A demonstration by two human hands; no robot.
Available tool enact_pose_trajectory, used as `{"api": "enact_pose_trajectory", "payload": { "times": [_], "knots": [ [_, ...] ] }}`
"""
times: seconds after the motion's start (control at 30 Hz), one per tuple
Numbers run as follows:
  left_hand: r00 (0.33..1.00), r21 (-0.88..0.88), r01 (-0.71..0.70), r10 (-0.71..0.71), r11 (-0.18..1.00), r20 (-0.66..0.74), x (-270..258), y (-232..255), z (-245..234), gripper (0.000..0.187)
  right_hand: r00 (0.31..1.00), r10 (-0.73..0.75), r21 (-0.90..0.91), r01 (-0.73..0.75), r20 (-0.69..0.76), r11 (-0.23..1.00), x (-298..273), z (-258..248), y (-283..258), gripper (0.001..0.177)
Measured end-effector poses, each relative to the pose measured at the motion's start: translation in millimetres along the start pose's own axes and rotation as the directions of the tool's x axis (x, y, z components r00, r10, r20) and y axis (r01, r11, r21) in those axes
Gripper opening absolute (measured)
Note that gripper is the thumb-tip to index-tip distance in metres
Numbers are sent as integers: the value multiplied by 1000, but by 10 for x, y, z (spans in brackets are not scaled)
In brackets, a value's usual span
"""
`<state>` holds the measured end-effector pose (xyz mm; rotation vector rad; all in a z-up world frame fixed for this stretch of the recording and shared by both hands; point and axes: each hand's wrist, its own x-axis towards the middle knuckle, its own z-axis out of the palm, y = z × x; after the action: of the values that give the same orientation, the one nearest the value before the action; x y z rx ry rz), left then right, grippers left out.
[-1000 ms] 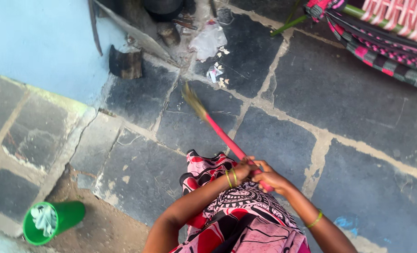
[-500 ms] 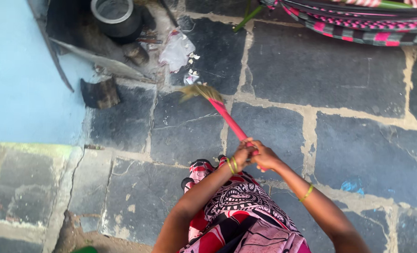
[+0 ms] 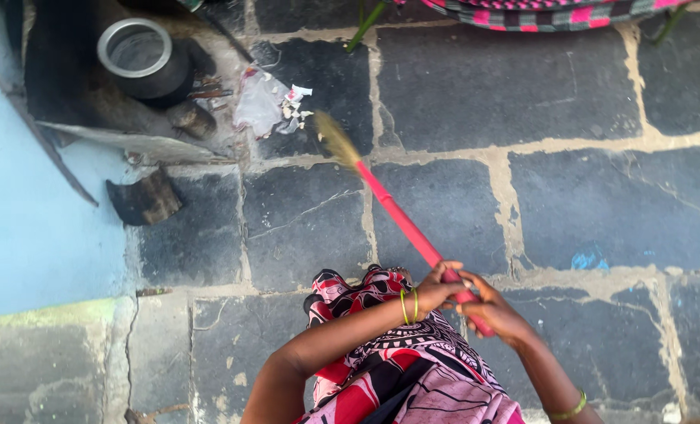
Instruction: The person clears plastic waste and debris from a bucket and then sweeps a stone-tiled outdoor area with a broom.
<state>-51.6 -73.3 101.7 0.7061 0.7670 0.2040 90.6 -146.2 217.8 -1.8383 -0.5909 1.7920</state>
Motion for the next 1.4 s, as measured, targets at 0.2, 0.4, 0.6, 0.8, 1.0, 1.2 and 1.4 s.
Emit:
{"api": "enact_pose_trajectory", "payload": {
  "times": [0.2, 0.4, 0.6, 0.8, 1.0, 1.2, 1.4],
  "knots": [
    [970, 153, 178, -200, 972, 139, 218, -579, -356, 64, 992, 115, 317, -92, -54, 944, 112, 563, 590, 75],
    [983, 192, 165, -146, 967, -107, 221, -855, -1058, 51, 989, 47, 535, -114, 137, 837, 1115, 1091, 968, 48],
    [945, 69, -3, 26, 998, -325, -146, -623, -1759, 58, 982, 186, 331, -187, 35, 925, 1655, 1767, 686, 39],
    [910, -114, 11, -57, 993, -410, -314, -254, -2160, 54, 981, -45, 386, -32, 187, 922, 1927, 2110, 326, 47],
    [858, -22, -276, 236, 961, -456, -50, -404, -1817, 53, 983, -84, 462, 0, 161, 887, 1484, 1744, 237, 66],
    [946, 108, -133, 158, 985, -281, -297, -303, -1261, 64, 997, -62, 410, 43, 35, 911, 712, 1535, 365, 82],
    [997, 7, -55, 56, 998, -47, -156, -554, -1360, 70, 991, -60, 461, 109, -119, 881, 860, 1675, 660, 66]
  ]
}}
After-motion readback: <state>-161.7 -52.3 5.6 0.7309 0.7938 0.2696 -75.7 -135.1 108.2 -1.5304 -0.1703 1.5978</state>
